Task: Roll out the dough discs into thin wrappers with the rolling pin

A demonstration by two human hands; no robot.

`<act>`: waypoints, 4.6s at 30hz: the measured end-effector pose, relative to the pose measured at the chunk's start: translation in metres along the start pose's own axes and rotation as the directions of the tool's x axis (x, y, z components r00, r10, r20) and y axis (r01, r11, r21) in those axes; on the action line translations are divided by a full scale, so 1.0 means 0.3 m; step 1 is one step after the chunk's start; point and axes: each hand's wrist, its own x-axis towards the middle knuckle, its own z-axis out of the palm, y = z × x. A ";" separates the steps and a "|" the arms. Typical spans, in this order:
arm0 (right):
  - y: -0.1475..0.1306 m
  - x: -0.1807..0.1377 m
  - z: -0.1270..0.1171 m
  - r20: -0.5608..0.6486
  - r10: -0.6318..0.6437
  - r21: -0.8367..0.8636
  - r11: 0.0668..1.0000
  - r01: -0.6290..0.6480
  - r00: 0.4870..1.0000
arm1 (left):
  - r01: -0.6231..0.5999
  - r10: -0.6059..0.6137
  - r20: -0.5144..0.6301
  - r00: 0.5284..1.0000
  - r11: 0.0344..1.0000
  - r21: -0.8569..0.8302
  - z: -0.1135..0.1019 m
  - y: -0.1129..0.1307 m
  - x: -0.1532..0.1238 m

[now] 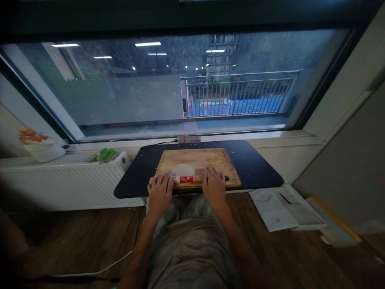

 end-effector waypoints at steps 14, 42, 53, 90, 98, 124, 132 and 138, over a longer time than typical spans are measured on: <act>-0.004 0.080 0.003 0.059 -0.068 -0.029 0.997 0.070 0.996 | -0.003 0.003 0.015 1.000 1.000 0.028 0.005 -0.004 0.017; -0.028 -0.019 -0.030 -0.044 -0.084 0.064 0.994 0.086 0.996 | -0.037 0.037 -0.009 0.999 0.998 0.059 -0.012 -0.002 -0.068; -0.021 -0.033 0.003 -0.116 -0.063 0.042 0.997 0.068 0.991 | -0.053 0.054 -0.017 0.998 0.997 0.061 0.003 -0.012 -0.077; -0.009 -0.088 0.060 -0.244 -0.108 0.052 0.991 0.124 0.964 | -0.052 0.051 0.012 0.999 0.996 0.075 0.035 -0.046 -0.123; -0.032 -0.054 0.055 -0.193 -0.137 -0.008 0.990 0.138 0.972 | -0.037 0.037 0.000 0.999 0.994 0.106 0.050 -0.038 -0.080; 0.066 -0.095 0.045 -0.048 -0.485 0.033 0.873 0.486 0.873 | -0.151 0.137 -0.192 0.972 0.987 -0.061 0.117 -0.128 -0.115; 0.069 -0.076 0.038 -0.123 -0.545 -0.004 0.836 0.549 0.829 | -0.237 0.220 -0.244 0.944 0.970 -0.043 0.098 -0.161 -0.083; 0.059 0.155 0.010 -0.035 -0.518 0.014 0.855 0.519 0.854 | -0.199 0.192 -0.151 0.970 0.979 -0.032 0.035 -0.136 0.155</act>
